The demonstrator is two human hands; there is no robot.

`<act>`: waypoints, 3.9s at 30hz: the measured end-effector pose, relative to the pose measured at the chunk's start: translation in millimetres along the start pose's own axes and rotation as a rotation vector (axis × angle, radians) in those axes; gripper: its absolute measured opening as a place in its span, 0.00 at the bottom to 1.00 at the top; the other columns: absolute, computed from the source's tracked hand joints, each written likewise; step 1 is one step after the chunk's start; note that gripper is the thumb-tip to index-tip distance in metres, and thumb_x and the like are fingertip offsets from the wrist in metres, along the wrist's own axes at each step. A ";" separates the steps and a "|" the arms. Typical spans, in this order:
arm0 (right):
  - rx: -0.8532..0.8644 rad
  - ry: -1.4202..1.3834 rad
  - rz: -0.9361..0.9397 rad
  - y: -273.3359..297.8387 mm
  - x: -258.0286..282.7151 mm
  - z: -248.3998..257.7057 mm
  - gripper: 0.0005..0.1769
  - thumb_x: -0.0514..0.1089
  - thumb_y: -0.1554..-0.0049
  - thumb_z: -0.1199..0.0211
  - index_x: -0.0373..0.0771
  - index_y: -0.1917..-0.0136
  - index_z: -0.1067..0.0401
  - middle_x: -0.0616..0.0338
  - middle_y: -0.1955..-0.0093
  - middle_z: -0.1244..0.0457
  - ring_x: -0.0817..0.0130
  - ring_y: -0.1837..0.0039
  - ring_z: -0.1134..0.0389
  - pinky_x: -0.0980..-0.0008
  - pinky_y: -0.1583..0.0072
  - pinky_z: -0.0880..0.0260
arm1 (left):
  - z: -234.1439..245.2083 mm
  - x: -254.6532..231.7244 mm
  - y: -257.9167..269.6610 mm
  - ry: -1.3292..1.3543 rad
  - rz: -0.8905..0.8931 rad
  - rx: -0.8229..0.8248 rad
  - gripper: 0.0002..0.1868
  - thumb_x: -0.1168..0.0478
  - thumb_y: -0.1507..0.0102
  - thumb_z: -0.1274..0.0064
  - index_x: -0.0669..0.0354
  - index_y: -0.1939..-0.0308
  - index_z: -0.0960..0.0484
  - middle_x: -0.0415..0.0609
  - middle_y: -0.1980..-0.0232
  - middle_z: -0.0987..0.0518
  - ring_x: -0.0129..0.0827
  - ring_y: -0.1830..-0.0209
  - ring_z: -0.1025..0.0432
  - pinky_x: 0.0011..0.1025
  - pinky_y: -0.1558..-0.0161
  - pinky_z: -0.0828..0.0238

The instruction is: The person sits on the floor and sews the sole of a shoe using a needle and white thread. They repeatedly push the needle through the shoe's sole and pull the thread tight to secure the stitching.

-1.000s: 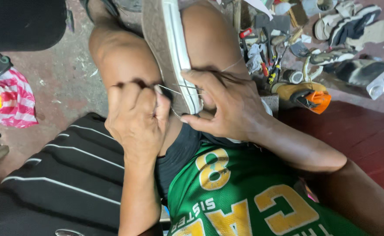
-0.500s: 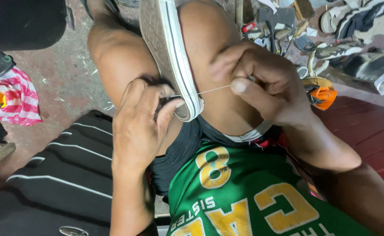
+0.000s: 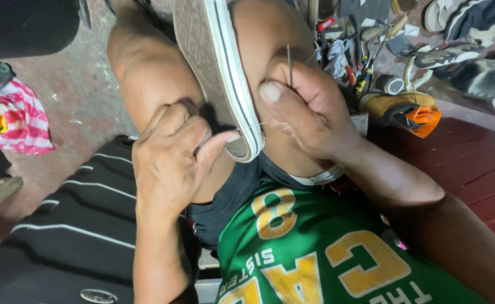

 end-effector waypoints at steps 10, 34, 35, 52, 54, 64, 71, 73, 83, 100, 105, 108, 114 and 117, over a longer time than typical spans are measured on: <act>-0.127 0.186 0.043 13.3 18.4 37.4 0.13 0.37 0.37 0.59 0.35 0.57 0.35 0.56 0.56 0.36 0.73 0.63 0.36 0.77 0.64 0.39 | 50.1 20.1 21.3 -0.022 0.266 -0.293 0.07 0.68 0.28 0.39 0.64 0.55 0.23 0.53 0.50 0.25 0.37 0.48 0.27 0.31 0.46 0.28; 0.099 0.844 0.172 17.0 30.9 8.5 0.18 0.34 0.42 0.39 0.41 0.39 0.23 0.53 0.49 0.28 0.64 0.52 0.24 0.69 0.52 0.25 | 6.4 -7.5 -6.8 0.124 0.136 0.050 0.27 0.51 0.44 0.30 0.61 0.48 0.23 0.48 0.53 0.21 0.33 0.66 0.23 0.31 0.65 0.26; 0.102 0.848 0.164 16.7 31.7 7.9 0.18 0.34 0.42 0.39 0.41 0.39 0.23 0.53 0.49 0.28 0.64 0.52 0.24 0.69 0.52 0.25 | 6.7 -7.6 -6.1 0.123 0.133 0.051 0.28 0.51 0.45 0.30 0.61 0.48 0.23 0.48 0.53 0.21 0.33 0.66 0.23 0.31 0.65 0.27; 0.290 1.379 0.262 8.8 70.6 -7.8 0.20 0.38 0.49 0.36 0.39 0.42 0.23 0.63 0.57 0.34 0.67 0.61 0.29 0.66 0.66 0.32 | 3.4 -15.0 -8.5 0.024 0.040 0.033 0.26 0.51 0.42 0.33 0.62 0.49 0.25 0.50 0.50 0.22 0.47 0.51 0.26 0.41 0.57 0.28; 0.296 1.379 0.285 5.6 66.9 -7.3 0.18 0.39 0.49 0.36 0.39 0.44 0.23 0.62 0.56 0.33 0.67 0.60 0.28 0.66 0.65 0.31 | 1.3 -13.9 -10.2 0.014 0.042 0.042 0.25 0.51 0.41 0.33 0.62 0.49 0.25 0.51 0.51 0.23 0.48 0.52 0.26 0.41 0.57 0.29; 0.298 1.067 0.276 -12.7 40.1 20.6 0.11 0.40 0.43 0.37 0.43 0.47 0.21 0.59 0.52 0.28 0.60 0.56 0.26 0.65 0.54 0.26 | 4.2 -11.9 -11.9 0.064 0.002 0.044 0.24 0.50 0.39 0.36 0.63 0.50 0.25 0.53 0.56 0.25 0.48 0.55 0.27 0.42 0.58 0.30; 0.305 1.062 0.274 -16.8 39.5 13.9 0.07 0.40 0.42 0.36 0.42 0.48 0.23 0.59 0.52 0.28 0.57 0.56 0.27 0.64 0.55 0.27 | 6.0 -11.7 -14.8 0.052 -0.009 0.061 0.24 0.52 0.39 0.37 0.64 0.49 0.26 0.54 0.56 0.25 0.49 0.54 0.27 0.43 0.56 0.31; 0.311 1.058 0.293 -18.0 40.6 12.0 0.07 0.40 0.42 0.36 0.42 0.49 0.24 0.59 0.53 0.29 0.57 0.57 0.27 0.63 0.56 0.28 | 6.4 -11.3 -13.6 0.052 -0.015 0.055 0.24 0.52 0.39 0.37 0.64 0.49 0.27 0.54 0.55 0.25 0.49 0.53 0.28 0.43 0.56 0.31; 0.299 1.177 0.308 -28.6 39.5 0.0 0.08 0.44 0.41 0.34 0.41 0.58 0.29 0.56 0.68 0.37 0.55 0.67 0.34 0.58 0.62 0.37 | 5.0 -4.8 -12.6 0.083 -0.018 0.012 0.23 0.52 0.38 0.36 0.63 0.49 0.26 0.53 0.58 0.24 0.48 0.54 0.27 0.42 0.57 0.31; 0.286 0.993 0.345 -9.5 28.8 14.0 0.05 0.39 0.37 0.40 0.38 0.48 0.26 0.58 0.51 0.31 0.58 0.49 0.27 0.63 0.49 0.28 | -17.7 11.9 37.9 0.750 0.475 -0.297 0.08 0.63 0.24 0.54 0.63 0.49 0.20 0.43 0.62 0.20 0.29 0.66 0.30 0.28 0.63 0.33; 0.241 1.040 0.327 -4.9 28.0 13.4 0.06 0.40 0.38 0.37 0.39 0.48 0.24 0.57 0.53 0.32 0.58 0.53 0.29 0.62 0.53 0.30 | -8.5 -11.1 23.2 0.371 0.279 -0.177 0.08 0.65 0.24 0.55 0.61 0.46 0.21 0.50 0.63 0.21 0.33 0.67 0.24 0.32 0.62 0.29; 0.218 1.036 0.340 -3.9 29.6 12.3 0.06 0.40 0.38 0.37 0.39 0.47 0.24 0.58 0.53 0.32 0.59 0.53 0.28 0.64 0.54 0.29 | -6.4 -14.4 16.5 0.401 0.304 -0.141 0.06 0.66 0.27 0.52 0.61 0.48 0.21 0.50 0.68 0.23 0.32 0.72 0.26 0.31 0.65 0.29; 0.210 1.069 0.373 -4.6 30.6 8.1 0.06 0.40 0.39 0.37 0.40 0.47 0.24 0.58 0.52 0.32 0.58 0.53 0.29 0.63 0.54 0.29 | -12.2 -14.8 13.2 0.446 0.350 -0.108 0.07 0.68 0.32 0.47 0.61 0.50 0.23 0.46 0.76 0.28 0.29 0.78 0.32 0.29 0.68 0.32; 0.216 1.129 0.338 -2.8 35.7 2.7 0.06 0.39 0.40 0.37 0.39 0.48 0.26 0.58 0.52 0.33 0.57 0.53 0.29 0.62 0.54 0.30 | -15.6 -13.4 13.6 0.457 0.400 -0.085 0.09 0.68 0.32 0.45 0.61 0.49 0.25 0.43 0.77 0.31 0.27 0.79 0.35 0.28 0.70 0.34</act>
Point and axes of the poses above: each hand's wrist, its own y-axis away from the middle knuckle, its own z-axis out of the back of the hand, x = y × z, the point moved 3 cm from there along -y, towards the middle knuckle
